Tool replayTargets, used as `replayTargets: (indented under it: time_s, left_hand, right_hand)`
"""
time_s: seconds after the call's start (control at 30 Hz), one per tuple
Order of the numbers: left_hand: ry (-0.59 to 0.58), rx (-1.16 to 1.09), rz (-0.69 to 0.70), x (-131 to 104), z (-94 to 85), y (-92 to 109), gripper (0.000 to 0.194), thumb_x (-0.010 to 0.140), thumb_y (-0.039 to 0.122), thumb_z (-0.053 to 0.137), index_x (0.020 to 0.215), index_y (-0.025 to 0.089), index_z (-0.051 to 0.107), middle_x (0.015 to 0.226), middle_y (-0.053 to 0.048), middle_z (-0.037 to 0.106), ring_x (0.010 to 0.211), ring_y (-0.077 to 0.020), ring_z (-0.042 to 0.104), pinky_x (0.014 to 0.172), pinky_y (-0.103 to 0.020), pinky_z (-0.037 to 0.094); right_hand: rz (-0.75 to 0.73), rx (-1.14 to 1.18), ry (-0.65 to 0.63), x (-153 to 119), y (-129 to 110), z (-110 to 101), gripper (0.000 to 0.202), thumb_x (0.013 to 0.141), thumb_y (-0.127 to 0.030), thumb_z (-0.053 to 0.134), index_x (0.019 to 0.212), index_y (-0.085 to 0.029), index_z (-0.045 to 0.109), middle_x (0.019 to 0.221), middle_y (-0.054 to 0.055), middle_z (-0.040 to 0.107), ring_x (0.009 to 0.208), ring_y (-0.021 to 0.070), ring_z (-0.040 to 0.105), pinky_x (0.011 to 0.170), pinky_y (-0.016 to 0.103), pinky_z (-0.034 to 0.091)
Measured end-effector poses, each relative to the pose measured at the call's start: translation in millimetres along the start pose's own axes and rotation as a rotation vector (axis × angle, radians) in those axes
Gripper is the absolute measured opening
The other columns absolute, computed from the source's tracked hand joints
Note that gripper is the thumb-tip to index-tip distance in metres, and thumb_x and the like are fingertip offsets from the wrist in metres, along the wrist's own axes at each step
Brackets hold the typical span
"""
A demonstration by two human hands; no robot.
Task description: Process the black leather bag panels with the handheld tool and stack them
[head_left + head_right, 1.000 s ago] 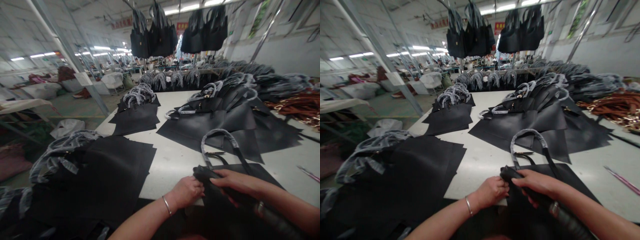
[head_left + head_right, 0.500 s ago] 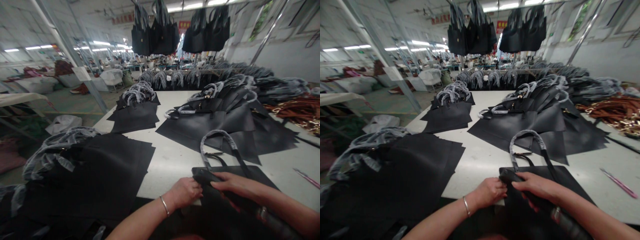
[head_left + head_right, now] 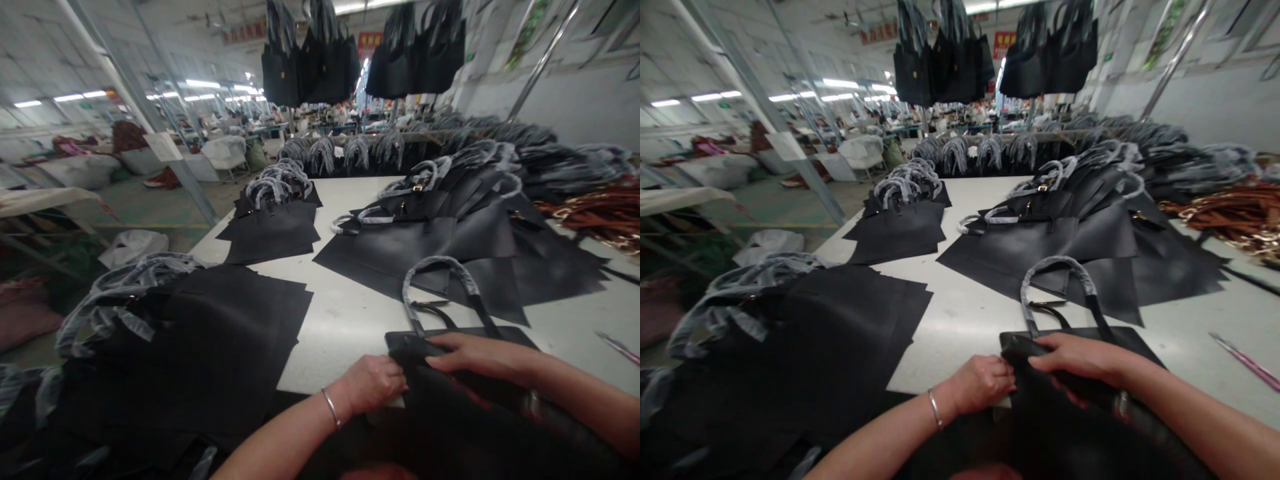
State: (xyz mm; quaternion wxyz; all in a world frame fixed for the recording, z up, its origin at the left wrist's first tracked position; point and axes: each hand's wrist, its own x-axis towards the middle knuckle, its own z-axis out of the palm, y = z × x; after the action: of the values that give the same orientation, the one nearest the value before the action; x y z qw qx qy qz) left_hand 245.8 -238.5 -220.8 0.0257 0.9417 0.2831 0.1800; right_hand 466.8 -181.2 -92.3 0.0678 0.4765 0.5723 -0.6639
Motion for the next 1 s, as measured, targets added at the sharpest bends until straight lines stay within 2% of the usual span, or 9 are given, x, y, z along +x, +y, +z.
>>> replayTargets:
  time_s: [0.07,0.13,0.27,0.37,0.47,0.63,0.73,0.83,1.0]
  left_hand:
    - [0.008,-0.005,-0.012,0,-0.7,1,0.025,0.096,0.029,0.042,0.084,0.016,0.060,0.082,-0.004,0.063,0.080,-0.0128,0.060,0.072,-0.024,0.047]
    - [0.016,-0.005,-0.033,0,-2.6,2,0.025,0.096,0.029,0.042,0.084,0.016,0.059,0.084,-0.004,0.063,0.079,-0.0126,0.060,0.071,-0.024,0.047]
    - [0.019,0.000,-0.058,1,-7.6,4,0.024,0.095,0.029,0.042,0.082,0.017,0.057,0.082,-0.002,0.062,0.075,-0.0127,0.058,0.067,-0.025,0.045]
    - [0.016,0.002,-0.059,2,-9.8,5,0.023,0.095,0.028,0.043,0.079,0.017,0.056,0.079,-0.002,0.061,0.073,-0.0125,0.056,0.065,-0.025,0.044]
    - [0.005,0.002,-0.054,3,-10.6,5,0.025,0.095,0.027,0.041,0.077,0.018,0.055,0.078,0.000,0.061,0.071,-0.0124,0.055,0.063,-0.025,0.042]
    - [-0.059,-0.040,-0.041,3,-16.8,4,0.023,0.093,0.032,0.043,0.086,0.016,0.058,0.087,-0.004,0.062,0.077,-0.0150,0.056,0.070,-0.027,0.044]
    - [-0.098,-0.104,-0.023,1,-21.1,3,0.030,0.090,0.042,0.049,0.100,0.016,0.060,0.094,-0.008,0.062,0.086,-0.0178,0.056,0.078,-0.030,0.045]
    - [-0.121,-0.129,-0.026,0,-19.2,4,0.036,0.089,0.049,0.049,0.102,0.017,0.061,0.095,-0.009,0.062,0.091,-0.0194,0.056,0.082,-0.031,0.045]
    - [-0.098,-0.120,-0.082,1,-10.2,11,0.039,0.088,0.053,0.050,0.097,0.017,0.062,0.094,-0.006,0.063,0.085,-0.0195,0.055,0.077,-0.032,0.044]
  right_hand:
    - [-0.026,0.038,0.004,15,-7,7,0.043,0.078,-0.052,0.063,0.105,-0.019,0.058,0.061,-0.003,0.056,0.040,0.0113,0.054,0.036,0.021,0.044]
    - [-0.092,0.026,0.088,26,-15,11,0.042,0.077,-0.051,0.063,0.103,-0.018,0.057,0.060,-0.003,0.055,0.040,0.0116,0.053,0.036,0.021,0.042]
    - [-0.191,-0.019,0.266,21,-19,6,0.047,0.080,-0.050,0.061,0.112,-0.018,0.053,0.058,-0.004,0.054,0.040,0.0126,0.052,0.034,0.021,0.040]
    - [-0.106,0.014,0.183,1,-7,2,0.046,0.080,-0.049,0.062,0.113,-0.018,0.052,0.060,-0.004,0.056,0.040,0.0115,0.052,0.034,0.020,0.041]
    - [-0.029,0.070,0.111,-7,2,9,0.040,0.082,-0.047,0.060,0.107,-0.017,0.052,0.060,-0.004,0.056,0.039,0.0108,0.052,0.035,0.020,0.044]
    - [-0.065,0.040,0.174,4,-6,28,0.028,0.088,-0.040,0.050,0.103,-0.016,0.049,0.057,-0.005,0.053,0.037,0.0116,0.053,0.033,0.022,0.046]
    - [-0.064,0.019,0.149,2,-11,33,0.027,0.089,-0.037,0.049,0.105,-0.017,0.048,0.057,-0.005,0.053,0.036,0.0121,0.053,0.032,0.021,0.045]
    - [-0.044,0.014,0.124,0,-12,38,0.027,0.088,-0.039,0.050,0.105,-0.018,0.049,0.057,-0.005,0.054,0.035,0.0122,0.053,0.032,0.021,0.044]
    - [-0.071,0.006,0.296,13,-16,40,0.023,0.088,-0.041,0.047,0.091,-0.018,0.047,0.056,-0.005,0.052,0.036,0.0124,0.054,0.032,0.021,0.043]
